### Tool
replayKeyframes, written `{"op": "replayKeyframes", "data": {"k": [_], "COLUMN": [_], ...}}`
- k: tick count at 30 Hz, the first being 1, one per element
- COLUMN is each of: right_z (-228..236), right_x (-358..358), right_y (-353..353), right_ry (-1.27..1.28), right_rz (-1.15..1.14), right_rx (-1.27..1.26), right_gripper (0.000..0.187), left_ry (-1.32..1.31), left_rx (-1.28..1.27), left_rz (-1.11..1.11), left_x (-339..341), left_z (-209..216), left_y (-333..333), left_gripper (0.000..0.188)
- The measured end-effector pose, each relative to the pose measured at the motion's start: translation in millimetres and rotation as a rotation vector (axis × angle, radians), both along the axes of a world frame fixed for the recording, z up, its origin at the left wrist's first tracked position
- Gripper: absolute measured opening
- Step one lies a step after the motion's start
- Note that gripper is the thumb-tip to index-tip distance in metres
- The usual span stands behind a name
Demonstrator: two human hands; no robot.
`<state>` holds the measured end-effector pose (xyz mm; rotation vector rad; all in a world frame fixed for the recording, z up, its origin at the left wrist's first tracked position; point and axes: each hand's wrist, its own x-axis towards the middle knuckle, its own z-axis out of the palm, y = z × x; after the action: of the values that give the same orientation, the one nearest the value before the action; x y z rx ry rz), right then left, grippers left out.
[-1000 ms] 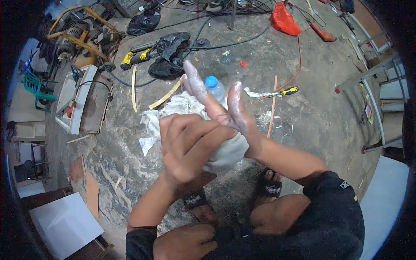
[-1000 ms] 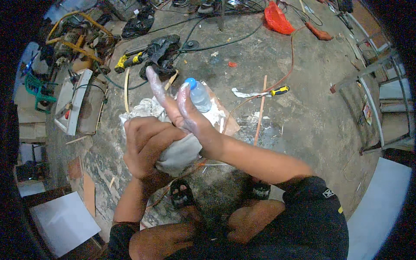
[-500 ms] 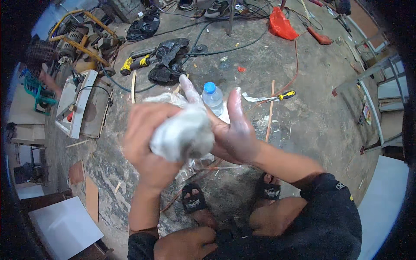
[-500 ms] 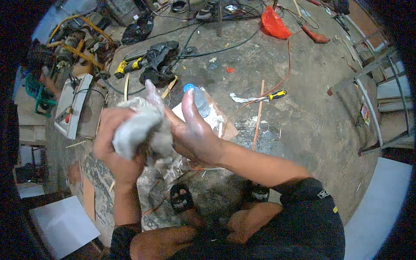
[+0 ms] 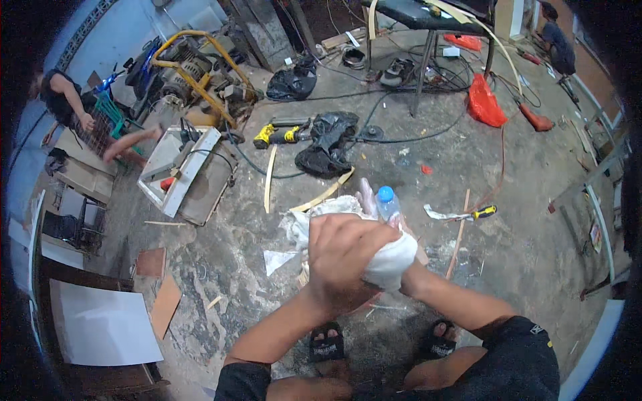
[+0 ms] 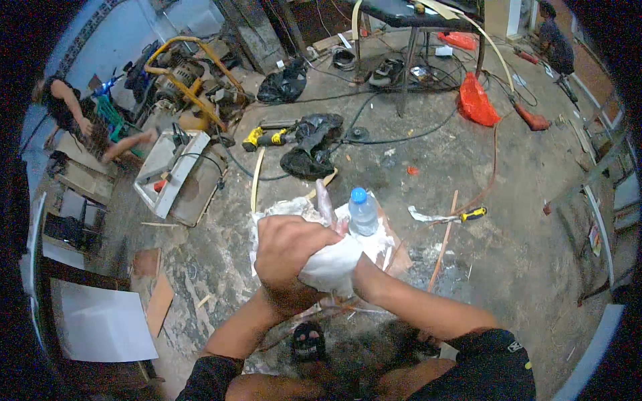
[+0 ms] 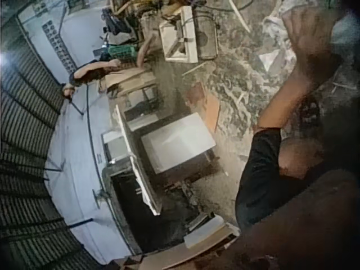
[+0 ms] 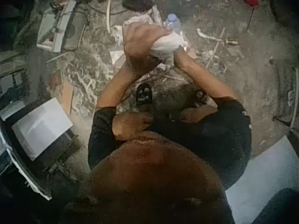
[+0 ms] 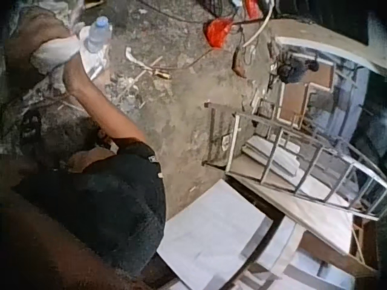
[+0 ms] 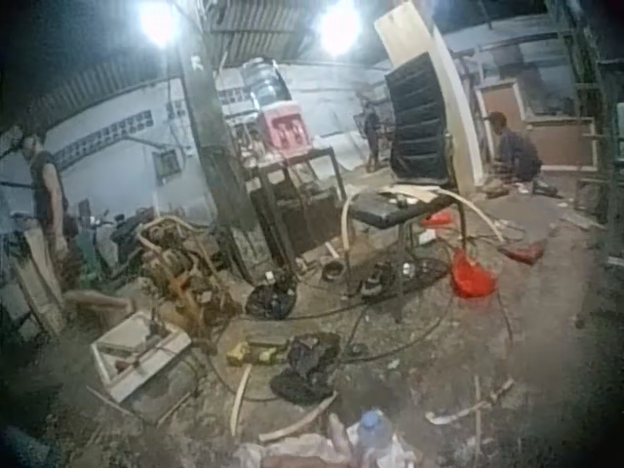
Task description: The person cleans their hands by rubbing them together, taking a cloth from another person, pouring liquid from a bottle onto the cloth, and wiping their fingers and hands with the cloth.
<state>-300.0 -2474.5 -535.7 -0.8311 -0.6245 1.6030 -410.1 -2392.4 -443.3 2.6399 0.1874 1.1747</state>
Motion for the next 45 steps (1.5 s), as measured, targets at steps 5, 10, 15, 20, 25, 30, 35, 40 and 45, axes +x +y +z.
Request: {"op": "replayKeyframes", "data": {"k": [5, 10, 15, 20, 25, 30, 35, 40, 45], "right_z": [14.6, 58.2, 66.9, 62.8, 55.2, 37.8, 42.1, 49.8, 58.1], "right_x": [-12.0, 16.9, 16.8, 15.1, 16.2, -9.9, -21.6, -2.9, 12.6], "right_y": [0.4, 10.4, 25.5, 14.1, 12.3, -7.5, -6.1, 3.3, 11.6], "right_ry": [-0.354, 0.027, 0.422, 0.329, 0.222, 0.241, 0.359, 0.524, -0.239], "right_rz": [-0.109, -0.157, -0.032, -0.056, -0.101, -0.118, 0.014, -0.087, -0.437], "right_rx": [0.243, 0.287, 0.298, 0.271, 0.278, 0.239, 0.128, 0.311, 0.493], "right_gripper": [0.080, 0.094, 0.101, 0.102, 0.102, 0.095, 0.092, 0.096, 0.096], "left_ry": [-0.148, -0.197, -0.066, -0.049, -0.055, -0.223, -0.218, -0.213, -0.299], "left_rx": [-0.341, -0.442, -0.158, -0.079, -0.034, -0.012, -0.171, -0.352, -1.224], "left_rz": [0.100, 0.059, -0.125, -0.113, -0.103, -0.094, 0.001, -0.022, -0.346], "left_x": [-0.4, 1.4, -7.2, 6.3, 11.1, 23.0, 35.5, 7.1, -17.8], "left_z": [1.0, -17.6, -21.5, -16.5, -15.5, -7.9, 18.0, 18.2, -8.2], "left_y": [33.8, 20.1, -1.9, -3.1, -4.3, 9.9, 31.4, 26.9, 31.2], "left_gripper": [0.033, 0.021, 0.030, 0.041, 0.040, 0.033, 0.031, 0.030, 0.038]}}
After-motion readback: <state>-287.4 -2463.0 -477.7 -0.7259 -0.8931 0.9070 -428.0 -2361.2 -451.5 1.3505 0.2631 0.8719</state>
